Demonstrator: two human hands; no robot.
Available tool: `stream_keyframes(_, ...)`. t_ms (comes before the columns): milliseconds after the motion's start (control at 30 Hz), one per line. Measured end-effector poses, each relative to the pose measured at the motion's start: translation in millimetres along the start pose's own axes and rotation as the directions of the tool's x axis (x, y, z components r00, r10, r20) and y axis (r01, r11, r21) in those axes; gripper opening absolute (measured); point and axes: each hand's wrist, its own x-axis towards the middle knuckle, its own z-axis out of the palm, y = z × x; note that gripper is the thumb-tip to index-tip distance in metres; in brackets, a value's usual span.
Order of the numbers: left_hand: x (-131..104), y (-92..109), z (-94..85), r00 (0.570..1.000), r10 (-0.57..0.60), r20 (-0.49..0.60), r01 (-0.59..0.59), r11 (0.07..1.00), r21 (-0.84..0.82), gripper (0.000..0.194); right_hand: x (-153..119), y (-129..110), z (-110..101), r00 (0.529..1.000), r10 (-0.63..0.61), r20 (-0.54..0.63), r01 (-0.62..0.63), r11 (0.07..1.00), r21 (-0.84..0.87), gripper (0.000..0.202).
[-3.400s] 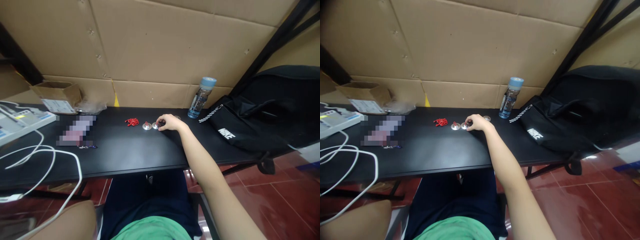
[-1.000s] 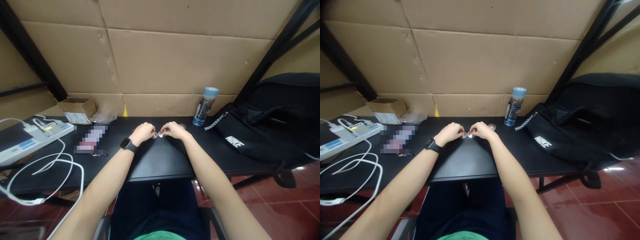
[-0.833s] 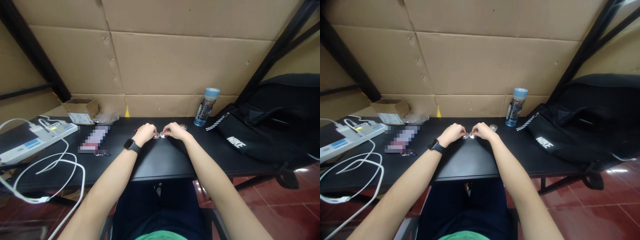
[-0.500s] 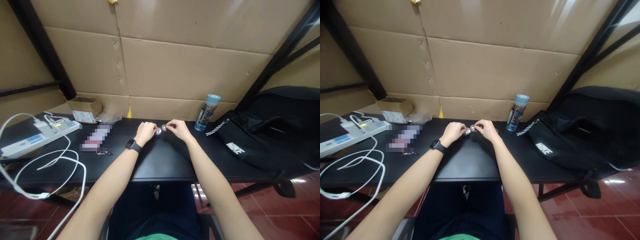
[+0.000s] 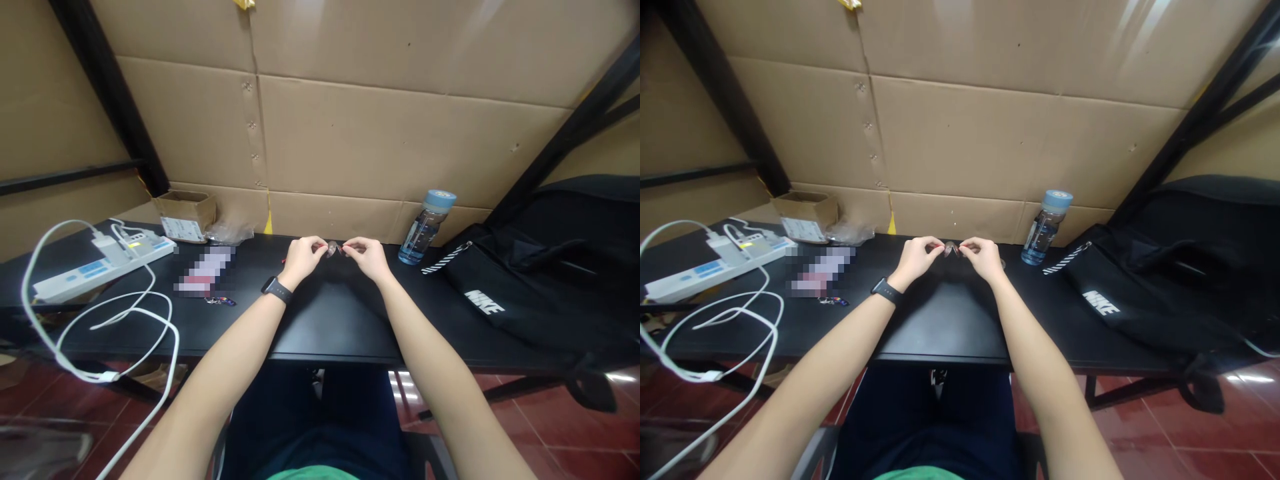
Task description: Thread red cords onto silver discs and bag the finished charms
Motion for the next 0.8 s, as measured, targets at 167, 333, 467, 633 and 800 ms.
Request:
stream_keyframes(167,-1,4,4.1,0.998,-0.046,-0.043,0.041,0.994,-0.102,0.009,0,3,10,0.999,0.047,0.007,-0.047,0.968,0.247,0.037)
stream_keyframes(333,-2,2,10.2,0.998,-0.023,-0.055,0.016,0.991,-0.13,0.011,-4,3,20,0.998,0.062,-0.005,-0.057,0.945,0.321,0.042)
stream_keyframes(467,-3,0,13.3,0.999,-0.031,-0.013,0.028,0.988,-0.153,0.015,-5,7,24,0.997,0.068,-0.03,-0.057,0.959,0.279,0.044)
stream_keyframes(633,-7,3,12.6,0.998,0.037,0.042,-0.032,0.993,-0.116,0.023,-3,15,23,0.995,0.077,-0.064,-0.058,0.963,0.263,0.041)
stream_keyframes(800,-6,1,15.9,0.996,0.057,0.068,-0.055,0.998,-0.04,0.037,-2,18,23,0.99,0.131,-0.05,-0.112,0.952,0.284,0.043)
